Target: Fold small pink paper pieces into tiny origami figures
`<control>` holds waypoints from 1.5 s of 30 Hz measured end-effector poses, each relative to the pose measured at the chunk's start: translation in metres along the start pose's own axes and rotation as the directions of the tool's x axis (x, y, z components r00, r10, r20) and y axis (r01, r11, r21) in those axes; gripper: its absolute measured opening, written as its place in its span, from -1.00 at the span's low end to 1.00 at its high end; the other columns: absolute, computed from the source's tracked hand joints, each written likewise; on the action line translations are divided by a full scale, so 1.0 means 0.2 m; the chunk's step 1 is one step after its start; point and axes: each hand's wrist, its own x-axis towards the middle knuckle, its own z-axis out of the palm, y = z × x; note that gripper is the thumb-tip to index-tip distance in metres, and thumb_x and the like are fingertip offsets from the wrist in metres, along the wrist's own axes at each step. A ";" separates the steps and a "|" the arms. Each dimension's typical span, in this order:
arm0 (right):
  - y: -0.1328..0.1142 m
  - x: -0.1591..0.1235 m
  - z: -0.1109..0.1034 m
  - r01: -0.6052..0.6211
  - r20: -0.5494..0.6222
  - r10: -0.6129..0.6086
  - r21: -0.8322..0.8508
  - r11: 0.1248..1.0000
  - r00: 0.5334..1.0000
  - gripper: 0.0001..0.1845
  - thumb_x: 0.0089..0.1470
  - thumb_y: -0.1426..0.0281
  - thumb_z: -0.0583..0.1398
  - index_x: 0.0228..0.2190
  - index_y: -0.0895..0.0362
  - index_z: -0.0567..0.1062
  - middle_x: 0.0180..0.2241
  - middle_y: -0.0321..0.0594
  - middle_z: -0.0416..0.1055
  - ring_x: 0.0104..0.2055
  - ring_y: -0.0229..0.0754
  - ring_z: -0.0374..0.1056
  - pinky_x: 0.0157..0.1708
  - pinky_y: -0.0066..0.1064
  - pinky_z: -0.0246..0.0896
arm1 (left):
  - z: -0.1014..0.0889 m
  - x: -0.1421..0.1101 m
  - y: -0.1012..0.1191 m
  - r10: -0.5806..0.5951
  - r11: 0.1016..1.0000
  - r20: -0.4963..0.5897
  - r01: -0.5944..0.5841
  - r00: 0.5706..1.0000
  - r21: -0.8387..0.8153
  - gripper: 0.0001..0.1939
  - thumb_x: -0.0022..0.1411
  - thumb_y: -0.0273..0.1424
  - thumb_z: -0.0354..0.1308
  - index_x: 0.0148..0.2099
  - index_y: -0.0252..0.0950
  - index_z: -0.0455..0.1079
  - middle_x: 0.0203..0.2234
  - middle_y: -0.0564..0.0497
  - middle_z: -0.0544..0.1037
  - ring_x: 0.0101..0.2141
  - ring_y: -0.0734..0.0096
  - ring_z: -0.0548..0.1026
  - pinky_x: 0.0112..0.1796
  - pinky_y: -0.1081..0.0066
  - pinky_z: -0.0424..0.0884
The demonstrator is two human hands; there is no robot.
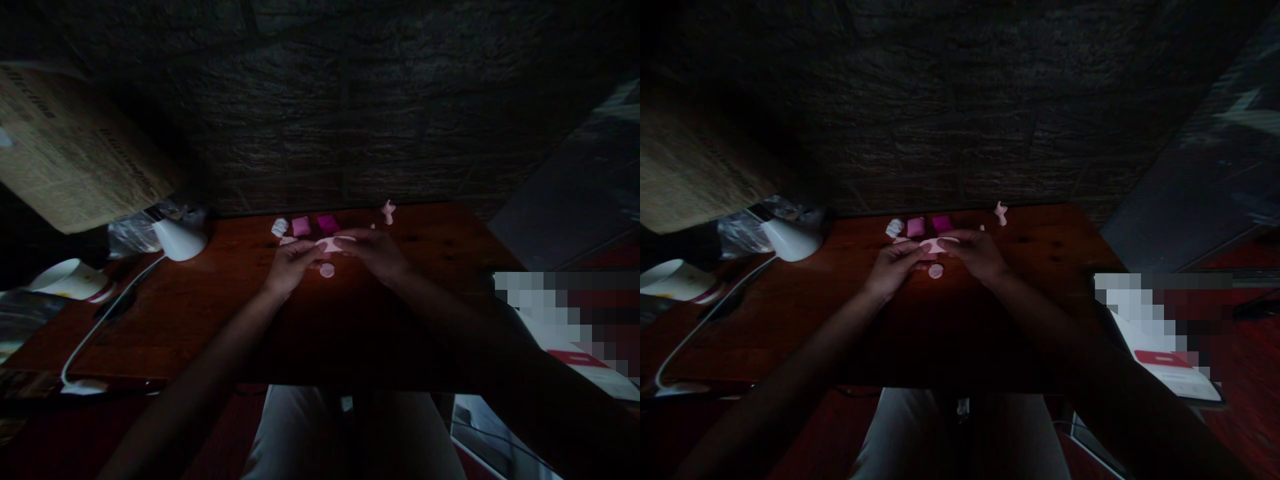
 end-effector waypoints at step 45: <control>-0.05 -0.01 0.00 -0.089 0.076 0.086 0.047 0.995 0.993 -0.59 -0.08 -0.01 0.42 -0.36 0.06 0.69 -0.21 -0.16 0.65 -0.10 -0.06 0.53 -0.11 -0.25 0.46 | 0.02 -0.01 0.01 0.061 0.994 -0.006 -0.060 0.998 0.093 -0.60 0.00 -0.07 0.47 -0.36 -0.31 0.55 -0.45 -0.04 0.66 -0.41 0.38 0.60 -0.39 0.46 0.48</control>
